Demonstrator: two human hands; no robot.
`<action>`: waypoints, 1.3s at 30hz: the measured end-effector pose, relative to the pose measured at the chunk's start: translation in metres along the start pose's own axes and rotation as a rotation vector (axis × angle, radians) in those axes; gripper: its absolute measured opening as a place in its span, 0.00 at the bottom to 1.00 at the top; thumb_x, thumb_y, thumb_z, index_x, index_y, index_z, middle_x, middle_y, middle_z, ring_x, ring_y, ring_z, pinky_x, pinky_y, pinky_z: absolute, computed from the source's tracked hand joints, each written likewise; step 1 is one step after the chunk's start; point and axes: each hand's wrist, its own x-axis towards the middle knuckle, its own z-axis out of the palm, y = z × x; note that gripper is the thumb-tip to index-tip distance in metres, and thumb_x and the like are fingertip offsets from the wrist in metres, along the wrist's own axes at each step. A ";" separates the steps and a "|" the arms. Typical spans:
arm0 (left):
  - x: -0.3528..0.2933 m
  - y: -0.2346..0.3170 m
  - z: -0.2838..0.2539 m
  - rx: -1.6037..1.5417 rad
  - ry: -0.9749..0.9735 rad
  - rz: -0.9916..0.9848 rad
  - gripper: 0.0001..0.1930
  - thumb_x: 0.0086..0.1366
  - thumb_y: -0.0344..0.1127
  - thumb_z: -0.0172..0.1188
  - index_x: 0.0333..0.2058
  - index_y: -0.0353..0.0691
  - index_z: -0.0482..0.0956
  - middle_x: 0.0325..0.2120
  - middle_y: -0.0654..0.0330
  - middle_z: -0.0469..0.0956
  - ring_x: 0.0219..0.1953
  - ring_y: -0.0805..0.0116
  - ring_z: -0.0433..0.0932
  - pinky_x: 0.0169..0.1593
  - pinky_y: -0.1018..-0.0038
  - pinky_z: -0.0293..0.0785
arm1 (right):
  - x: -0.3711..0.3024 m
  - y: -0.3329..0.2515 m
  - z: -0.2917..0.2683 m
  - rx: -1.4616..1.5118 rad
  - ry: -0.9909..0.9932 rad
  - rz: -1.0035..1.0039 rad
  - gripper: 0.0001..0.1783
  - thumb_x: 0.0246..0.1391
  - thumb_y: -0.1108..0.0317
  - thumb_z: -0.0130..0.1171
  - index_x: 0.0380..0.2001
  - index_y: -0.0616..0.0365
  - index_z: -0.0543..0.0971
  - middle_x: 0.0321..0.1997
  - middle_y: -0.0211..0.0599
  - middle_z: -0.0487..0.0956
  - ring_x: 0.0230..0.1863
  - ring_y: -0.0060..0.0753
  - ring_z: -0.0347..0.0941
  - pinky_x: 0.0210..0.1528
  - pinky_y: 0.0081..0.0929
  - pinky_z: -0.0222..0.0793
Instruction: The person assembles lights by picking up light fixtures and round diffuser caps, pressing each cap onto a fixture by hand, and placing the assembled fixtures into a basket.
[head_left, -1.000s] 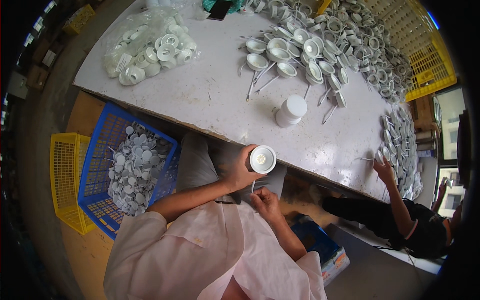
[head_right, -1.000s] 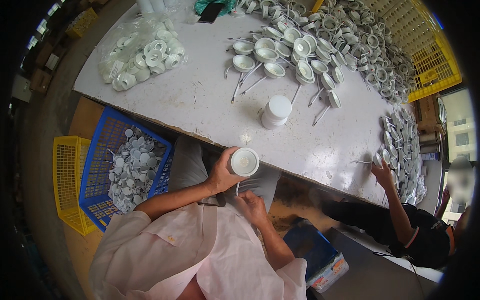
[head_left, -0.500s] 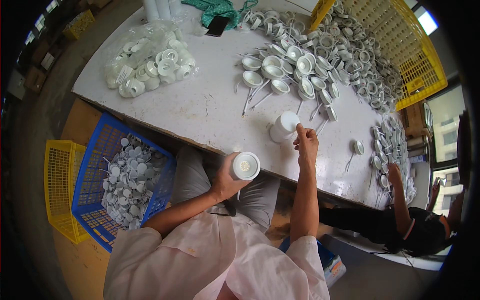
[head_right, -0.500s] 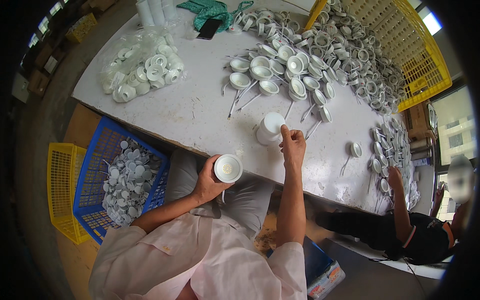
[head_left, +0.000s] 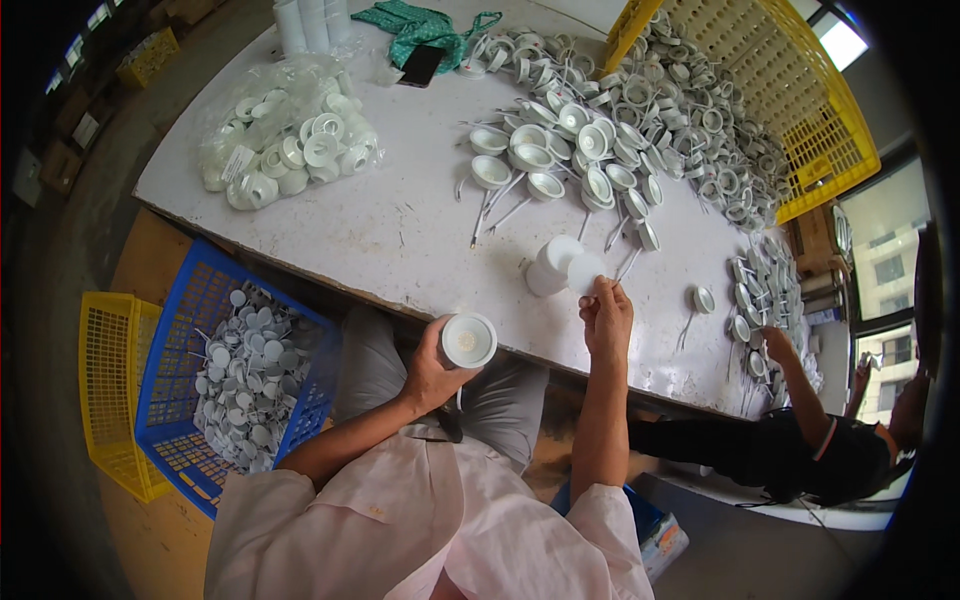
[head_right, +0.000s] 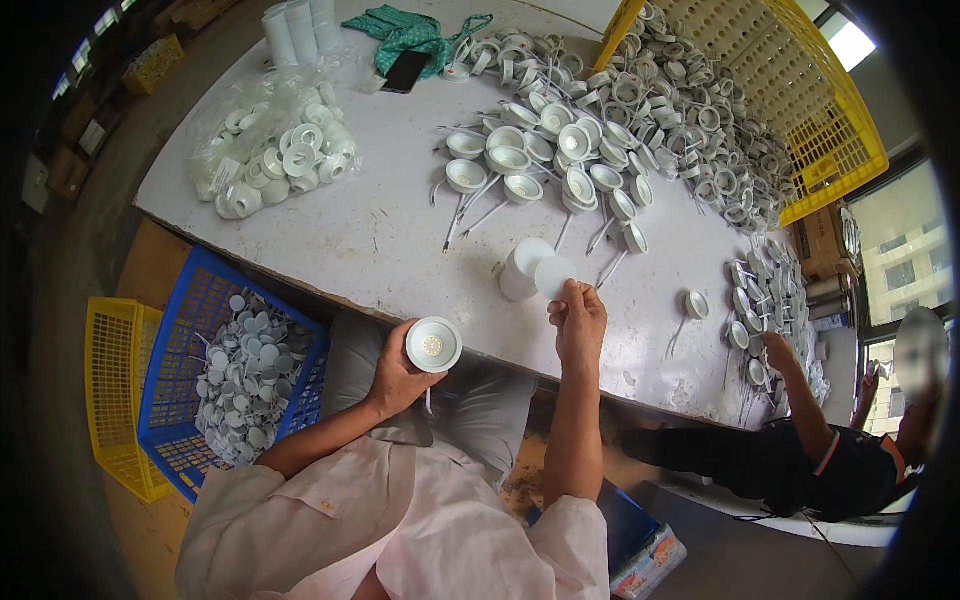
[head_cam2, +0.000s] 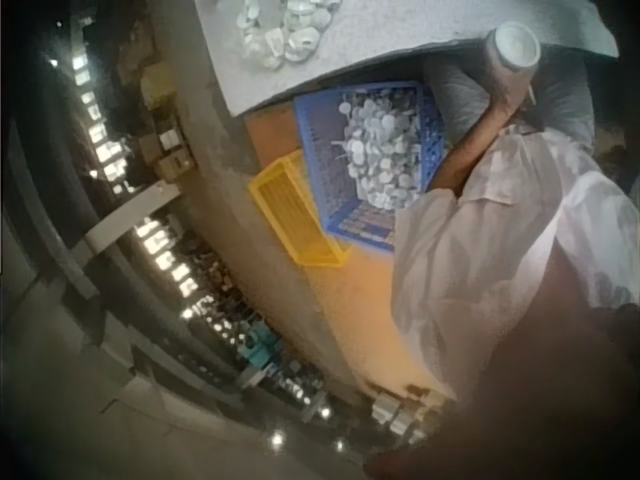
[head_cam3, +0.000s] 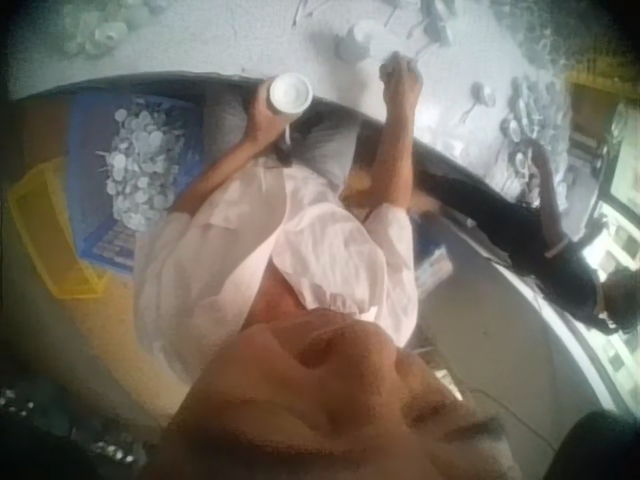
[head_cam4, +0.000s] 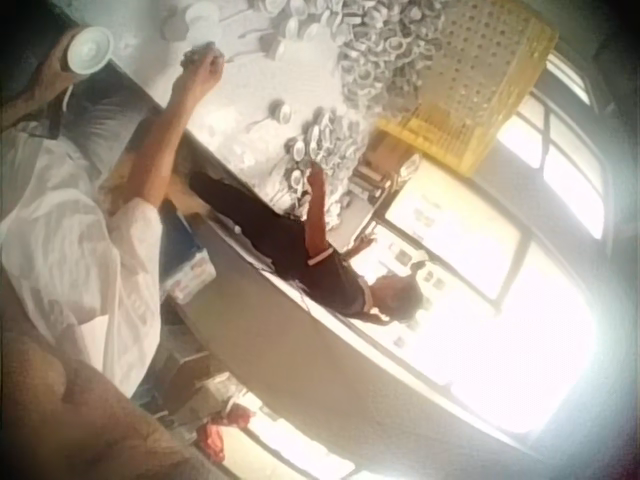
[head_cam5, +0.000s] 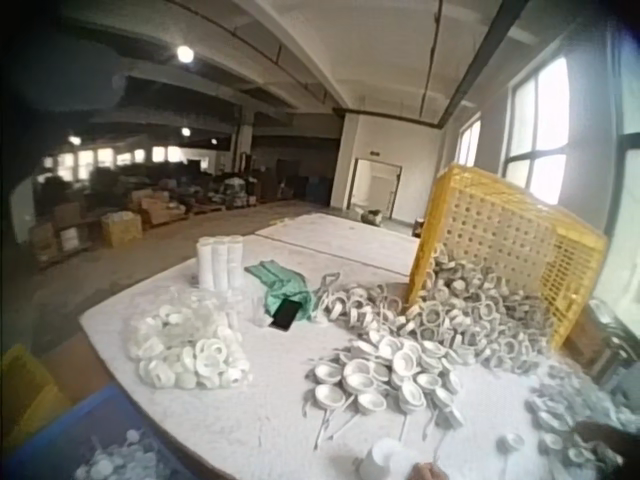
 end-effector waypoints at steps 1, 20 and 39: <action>0.000 0.003 0.001 -0.010 -0.004 0.016 0.38 0.49 0.27 0.70 0.56 0.35 0.58 0.49 0.53 0.69 0.53 0.67 0.70 0.55 0.71 0.67 | -0.008 -0.001 -0.002 0.078 0.023 0.020 0.08 0.59 0.66 0.55 0.29 0.58 0.72 0.19 0.27 0.71 0.18 0.18 0.69 0.18 0.14 0.61; 0.022 0.035 0.009 0.137 -0.218 0.009 0.40 0.51 0.23 0.67 0.60 0.34 0.54 0.53 0.54 0.67 0.56 0.67 0.67 0.59 0.70 0.65 | -0.079 0.026 0.011 0.244 -0.104 0.180 0.06 0.56 0.71 0.58 0.28 0.55 0.72 0.18 0.28 0.73 0.19 0.21 0.72 0.19 0.15 0.70; 0.018 0.029 0.002 0.117 -0.297 0.034 0.32 0.60 0.37 0.61 0.59 0.34 0.56 0.51 0.53 0.67 0.53 0.66 0.68 0.56 0.71 0.67 | -0.097 0.049 0.038 -0.248 -0.202 0.127 0.12 0.53 0.67 0.64 0.28 0.55 0.69 0.19 0.26 0.73 0.17 0.13 0.68 0.18 0.11 0.66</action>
